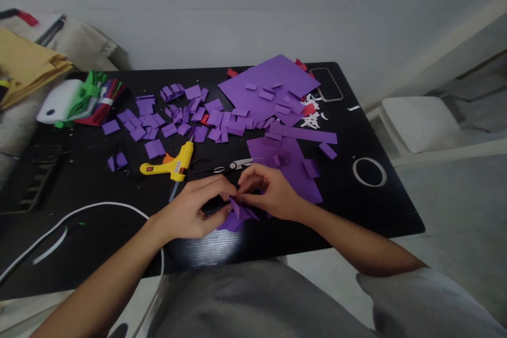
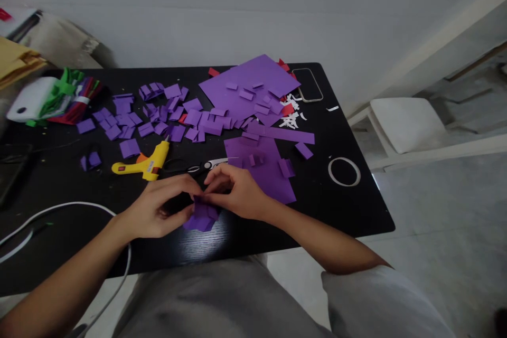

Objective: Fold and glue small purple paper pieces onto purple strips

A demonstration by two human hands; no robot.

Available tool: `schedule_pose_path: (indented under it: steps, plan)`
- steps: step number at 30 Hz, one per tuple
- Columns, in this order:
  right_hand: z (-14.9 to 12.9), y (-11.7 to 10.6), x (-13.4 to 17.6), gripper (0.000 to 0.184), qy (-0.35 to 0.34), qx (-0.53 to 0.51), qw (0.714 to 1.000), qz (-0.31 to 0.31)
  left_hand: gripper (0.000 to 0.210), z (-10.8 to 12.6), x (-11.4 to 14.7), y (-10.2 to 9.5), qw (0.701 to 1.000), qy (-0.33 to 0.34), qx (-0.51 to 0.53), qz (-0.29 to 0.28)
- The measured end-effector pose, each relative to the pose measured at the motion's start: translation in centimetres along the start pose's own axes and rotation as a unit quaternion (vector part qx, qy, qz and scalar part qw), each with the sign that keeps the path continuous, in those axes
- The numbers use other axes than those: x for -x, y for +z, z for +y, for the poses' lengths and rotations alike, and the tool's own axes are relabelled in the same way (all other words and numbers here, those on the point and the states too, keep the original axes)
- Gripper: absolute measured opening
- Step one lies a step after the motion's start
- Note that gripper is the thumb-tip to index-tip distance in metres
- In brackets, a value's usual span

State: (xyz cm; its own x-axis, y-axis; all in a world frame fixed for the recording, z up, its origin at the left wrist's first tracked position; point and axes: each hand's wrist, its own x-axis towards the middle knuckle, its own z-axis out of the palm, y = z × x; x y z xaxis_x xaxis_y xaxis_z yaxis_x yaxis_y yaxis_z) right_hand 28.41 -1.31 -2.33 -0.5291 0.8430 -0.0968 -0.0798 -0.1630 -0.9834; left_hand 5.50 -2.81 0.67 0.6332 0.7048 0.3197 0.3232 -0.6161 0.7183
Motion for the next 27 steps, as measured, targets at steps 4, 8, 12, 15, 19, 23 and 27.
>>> schedule_pose_path:
  steps: [4,8,12,15,19,23,27]
  plan:
    - [0.0,0.0,-0.1,0.042,0.006,-0.016,1.0,-0.011,0.015,0.1,0.0,-0.1,1.0,0.003,0.008,-0.007]
    - [-0.1,-0.1,-0.2,0.04,0.013,-0.023,1.0,-0.014,0.014,-0.1,0.1,0.1,1.0,-0.004,0.005,-0.009]
    - [-0.2,-0.1,-0.1,0.032,0.012,-0.026,0.999,-0.015,0.017,-0.2,0.2,0.2,1.0,-0.003,0.013,0.005]
    - [-0.1,0.0,0.0,0.031,0.007,-0.026,1.0,-0.015,0.016,0.0,0.0,0.1,1.0,0.003,0.014,-0.005]
    - [-0.3,0.0,0.1,0.026,-0.01,0.002,1.0,-0.027,0.016,0.2,-0.1,0.0,1.0,0.007,0.015,-0.027]
    - [-1.0,-0.7,0.1,0.006,-0.092,0.063,0.992,-0.064,0.014,0.2,0.0,-0.1,1.0,0.001,0.026,-0.015]
    - [-1.5,-1.3,0.1,0.026,-0.199,0.128,0.964,-0.123,0.015,0.1,0.2,-0.3,0.999,0.0,0.031,-0.006]
